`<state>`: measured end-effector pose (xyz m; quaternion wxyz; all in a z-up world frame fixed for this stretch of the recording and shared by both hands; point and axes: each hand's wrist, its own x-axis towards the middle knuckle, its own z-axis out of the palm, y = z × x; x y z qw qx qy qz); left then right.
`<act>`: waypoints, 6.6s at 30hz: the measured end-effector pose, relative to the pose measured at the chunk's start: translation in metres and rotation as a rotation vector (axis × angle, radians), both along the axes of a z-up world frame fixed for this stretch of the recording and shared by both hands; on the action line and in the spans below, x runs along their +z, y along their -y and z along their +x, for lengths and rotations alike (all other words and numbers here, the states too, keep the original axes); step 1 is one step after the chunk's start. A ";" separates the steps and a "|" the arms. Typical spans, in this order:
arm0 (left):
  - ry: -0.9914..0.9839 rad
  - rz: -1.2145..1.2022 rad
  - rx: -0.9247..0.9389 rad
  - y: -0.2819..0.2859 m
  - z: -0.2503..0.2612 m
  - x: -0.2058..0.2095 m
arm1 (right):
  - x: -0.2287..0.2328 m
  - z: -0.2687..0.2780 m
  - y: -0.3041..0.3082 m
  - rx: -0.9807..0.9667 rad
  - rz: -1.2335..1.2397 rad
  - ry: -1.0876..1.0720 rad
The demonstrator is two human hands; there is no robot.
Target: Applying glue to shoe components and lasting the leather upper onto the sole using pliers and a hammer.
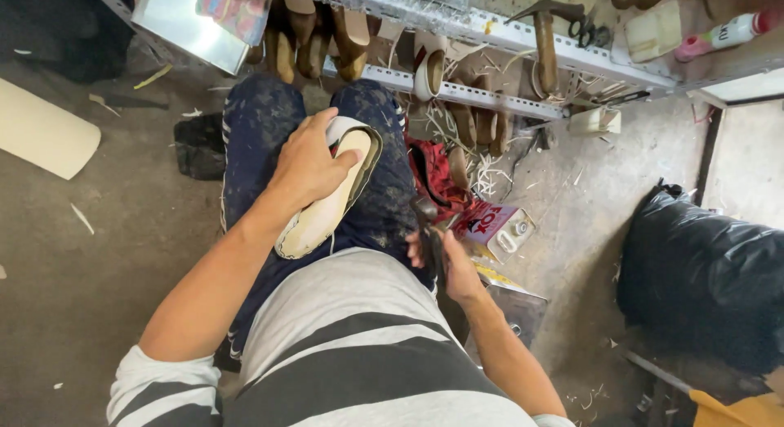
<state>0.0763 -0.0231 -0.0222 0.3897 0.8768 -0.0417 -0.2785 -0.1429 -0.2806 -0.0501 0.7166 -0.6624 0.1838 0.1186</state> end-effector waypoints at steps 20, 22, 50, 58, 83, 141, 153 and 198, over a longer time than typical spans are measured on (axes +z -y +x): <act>0.906 -1.009 0.000 -0.021 -0.076 0.043 | 0.009 0.045 -0.005 0.018 0.031 -0.296; 0.906 -0.989 0.004 -0.021 -0.077 0.041 | 0.047 0.048 -0.018 0.048 0.098 -0.220; 0.704 -0.695 0.076 -0.039 -0.033 0.018 | 0.147 0.104 -0.039 0.414 -0.656 0.261; 0.479 -0.679 -0.008 -0.033 -0.013 0.025 | 0.129 0.098 -0.080 0.636 -0.675 0.152; 0.523 -0.591 0.015 -0.037 -0.019 0.018 | 0.107 0.098 -0.095 0.533 -0.826 0.140; 0.918 -0.273 -0.104 0.036 0.006 0.016 | -0.354 0.333 0.146 0.030 -0.901 -0.321; 0.824 -0.049 -0.337 0.034 0.009 0.005 | -0.111 0.188 0.095 -0.532 0.173 -0.465; 0.910 -0.126 -0.361 0.018 -0.011 0.005 | 0.111 0.076 0.031 0.131 -0.373 -0.279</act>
